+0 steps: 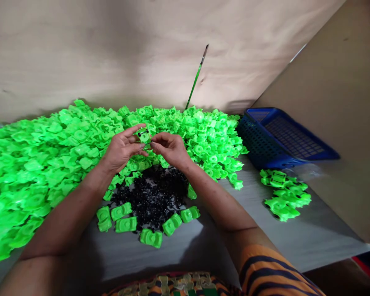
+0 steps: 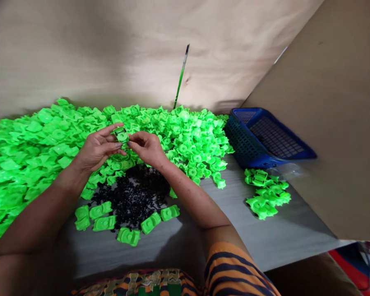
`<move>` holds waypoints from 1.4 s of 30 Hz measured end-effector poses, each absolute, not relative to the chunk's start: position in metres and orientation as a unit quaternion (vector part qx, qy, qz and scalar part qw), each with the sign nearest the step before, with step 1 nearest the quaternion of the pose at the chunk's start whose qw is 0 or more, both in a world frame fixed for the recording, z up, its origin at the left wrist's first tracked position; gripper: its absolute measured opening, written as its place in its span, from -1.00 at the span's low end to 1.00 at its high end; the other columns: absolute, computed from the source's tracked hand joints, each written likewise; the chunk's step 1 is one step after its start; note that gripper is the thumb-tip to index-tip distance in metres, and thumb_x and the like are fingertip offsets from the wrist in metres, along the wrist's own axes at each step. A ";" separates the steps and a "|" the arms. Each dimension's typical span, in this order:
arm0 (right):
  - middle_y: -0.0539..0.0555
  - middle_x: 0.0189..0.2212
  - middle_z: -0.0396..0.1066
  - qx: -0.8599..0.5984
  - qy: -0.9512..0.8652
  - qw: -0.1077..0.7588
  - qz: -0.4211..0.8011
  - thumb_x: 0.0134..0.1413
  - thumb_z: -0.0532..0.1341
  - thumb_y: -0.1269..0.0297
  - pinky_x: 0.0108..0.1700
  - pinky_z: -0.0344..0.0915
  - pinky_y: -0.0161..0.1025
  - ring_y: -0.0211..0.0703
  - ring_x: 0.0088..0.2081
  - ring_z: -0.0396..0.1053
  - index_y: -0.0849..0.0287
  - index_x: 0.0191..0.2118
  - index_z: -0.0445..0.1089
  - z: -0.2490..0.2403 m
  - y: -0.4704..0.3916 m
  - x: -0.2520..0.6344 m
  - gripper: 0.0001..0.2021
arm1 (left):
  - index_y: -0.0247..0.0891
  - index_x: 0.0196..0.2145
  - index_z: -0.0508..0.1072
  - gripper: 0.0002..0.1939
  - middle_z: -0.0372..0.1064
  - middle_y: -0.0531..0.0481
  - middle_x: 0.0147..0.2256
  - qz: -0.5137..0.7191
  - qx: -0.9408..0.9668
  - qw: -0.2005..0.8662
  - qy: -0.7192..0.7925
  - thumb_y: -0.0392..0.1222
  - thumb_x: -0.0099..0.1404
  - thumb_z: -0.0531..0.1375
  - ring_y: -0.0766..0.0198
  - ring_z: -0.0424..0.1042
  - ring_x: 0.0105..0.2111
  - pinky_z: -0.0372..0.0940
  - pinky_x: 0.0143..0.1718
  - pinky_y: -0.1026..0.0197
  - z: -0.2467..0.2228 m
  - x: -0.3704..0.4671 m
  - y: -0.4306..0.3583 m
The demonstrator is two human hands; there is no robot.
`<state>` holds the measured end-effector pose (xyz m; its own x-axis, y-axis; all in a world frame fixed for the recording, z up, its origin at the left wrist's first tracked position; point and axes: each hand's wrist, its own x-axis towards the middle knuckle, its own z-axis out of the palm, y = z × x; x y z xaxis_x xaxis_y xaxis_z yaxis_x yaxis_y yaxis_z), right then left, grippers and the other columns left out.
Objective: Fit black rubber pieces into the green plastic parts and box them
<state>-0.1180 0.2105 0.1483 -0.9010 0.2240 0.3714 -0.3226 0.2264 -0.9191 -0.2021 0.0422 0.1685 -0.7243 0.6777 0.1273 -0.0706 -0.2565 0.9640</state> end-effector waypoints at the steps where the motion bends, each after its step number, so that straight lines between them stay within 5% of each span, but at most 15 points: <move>1: -0.01 -0.42 0.50 0.036 -0.743 0.210 0.635 0.10 0.39 0.11 -0.35 0.38 -0.29 -0.28 -0.41 0.41 0.17 -0.31 0.50 0.149 0.211 -0.118 -0.78 | -0.24 0.15 0.59 -0.27 0.61 -0.01 -0.32 0.743 0.272 0.248 0.558 -0.26 -0.02 0.53 0.25 0.54 -0.39 0.57 -0.35 0.18 0.169 -0.202 0.042; 11: -0.06 -0.44 0.52 0.028 -0.695 0.188 0.694 0.03 0.47 0.05 -0.38 0.46 -0.33 -0.31 -0.47 0.46 0.14 -0.23 0.46 0.148 0.210 -0.120 -0.67 | -0.26 0.18 0.57 -0.24 0.58 0.06 -0.39 0.740 0.282 0.232 0.565 -0.23 -0.01 0.55 0.27 0.56 -0.43 0.56 -0.38 0.22 0.170 -0.201 0.042; 25: -0.10 -0.53 0.41 0.017 -0.698 0.203 0.686 0.04 0.40 0.00 -0.43 0.38 -0.35 -0.33 -0.50 0.41 0.12 -0.38 0.33 0.141 0.202 -0.123 -0.67 | -0.30 0.20 0.56 -0.25 0.54 0.10 -0.45 0.718 0.281 0.191 0.607 -0.27 0.01 0.45 0.31 0.50 -0.53 0.51 -0.41 0.23 0.168 -0.199 0.044; 30: -0.09 -0.50 0.38 0.026 -0.715 0.237 0.657 0.12 0.31 0.12 -0.36 0.39 -0.32 -0.33 -0.48 0.38 0.10 -0.38 0.29 0.139 0.196 -0.122 -0.77 | -0.29 0.33 0.44 -0.14 0.54 0.12 -0.46 0.710 0.305 0.140 0.619 -0.27 0.04 0.40 0.32 0.47 -0.53 0.46 -0.41 0.25 0.167 -0.195 0.047; 42: -0.12 -0.51 0.27 -0.008 -0.767 0.342 0.542 0.25 0.17 0.23 -0.32 0.29 -0.30 -0.33 -0.47 0.26 0.06 -0.37 0.18 0.147 0.172 -0.106 -0.82 | -0.18 0.27 0.52 -0.31 0.49 0.10 -0.47 0.691 0.337 0.099 0.632 -0.30 0.15 0.34 0.36 0.26 -0.56 0.24 -0.48 0.26 0.178 -0.179 0.041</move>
<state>-0.1058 0.1724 0.1466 -0.7655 0.3830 0.5170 -0.3592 0.4122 -0.8373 -0.1791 0.0406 0.1783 -0.7527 0.5637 0.3401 0.2889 -0.1814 0.9400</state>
